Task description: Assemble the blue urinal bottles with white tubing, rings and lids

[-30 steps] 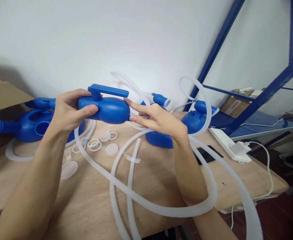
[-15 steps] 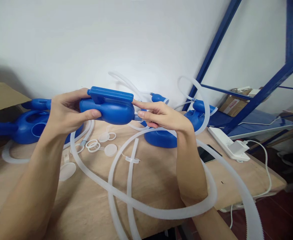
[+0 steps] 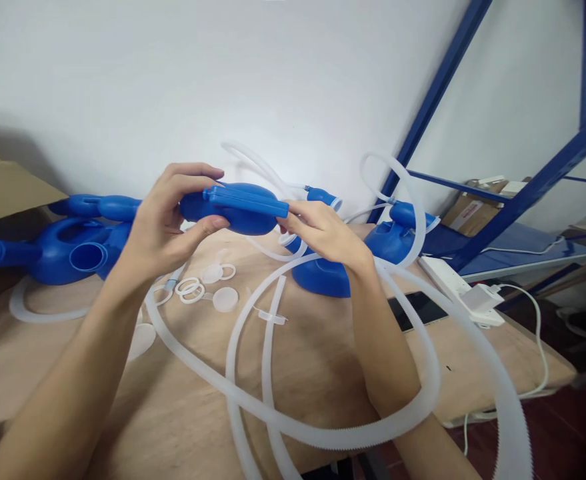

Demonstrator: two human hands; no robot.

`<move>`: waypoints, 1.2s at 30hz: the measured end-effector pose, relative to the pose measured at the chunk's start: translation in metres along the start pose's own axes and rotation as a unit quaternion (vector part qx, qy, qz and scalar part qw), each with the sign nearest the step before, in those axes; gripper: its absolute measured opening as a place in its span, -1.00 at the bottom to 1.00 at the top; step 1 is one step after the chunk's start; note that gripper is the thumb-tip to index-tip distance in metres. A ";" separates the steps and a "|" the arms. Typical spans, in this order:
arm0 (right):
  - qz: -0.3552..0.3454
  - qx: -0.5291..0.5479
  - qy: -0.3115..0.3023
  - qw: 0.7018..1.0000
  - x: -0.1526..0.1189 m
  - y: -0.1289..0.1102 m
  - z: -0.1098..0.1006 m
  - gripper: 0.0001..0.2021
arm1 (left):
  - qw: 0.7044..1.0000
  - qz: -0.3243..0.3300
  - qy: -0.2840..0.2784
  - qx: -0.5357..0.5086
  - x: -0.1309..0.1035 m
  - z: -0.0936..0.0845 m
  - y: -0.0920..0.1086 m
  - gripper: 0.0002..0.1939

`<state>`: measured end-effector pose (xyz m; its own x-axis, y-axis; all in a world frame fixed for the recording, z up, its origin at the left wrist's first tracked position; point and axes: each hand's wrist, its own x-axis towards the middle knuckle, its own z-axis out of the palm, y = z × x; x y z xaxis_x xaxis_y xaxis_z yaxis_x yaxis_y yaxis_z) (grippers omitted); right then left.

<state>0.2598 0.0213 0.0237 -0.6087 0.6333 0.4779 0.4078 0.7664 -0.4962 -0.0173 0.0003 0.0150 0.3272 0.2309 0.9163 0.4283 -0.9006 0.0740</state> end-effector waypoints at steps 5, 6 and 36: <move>0.026 0.133 -0.019 0.991 0.005 0.021 0.001 -0.42 | 1.000 0.002 -0.026 0.012 -0.003 0.011 0.002 -0.68; 0.027 0.148 -0.004 0.989 0.006 0.024 0.002 -0.41 | 1.000 -0.004 -0.021 0.020 -0.004 0.013 0.003 -0.70; 0.037 0.011 0.300 0.953 0.006 0.024 0.003 -0.43 | 0.989 0.043 0.097 0.100 -0.024 0.048 -0.030 -0.80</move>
<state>0.2638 0.0432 0.0131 -0.0777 0.6377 0.7663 0.4169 0.7190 -0.5560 0.0025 0.0399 -0.0285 0.2100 0.0639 0.9756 0.5704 -0.8185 -0.0692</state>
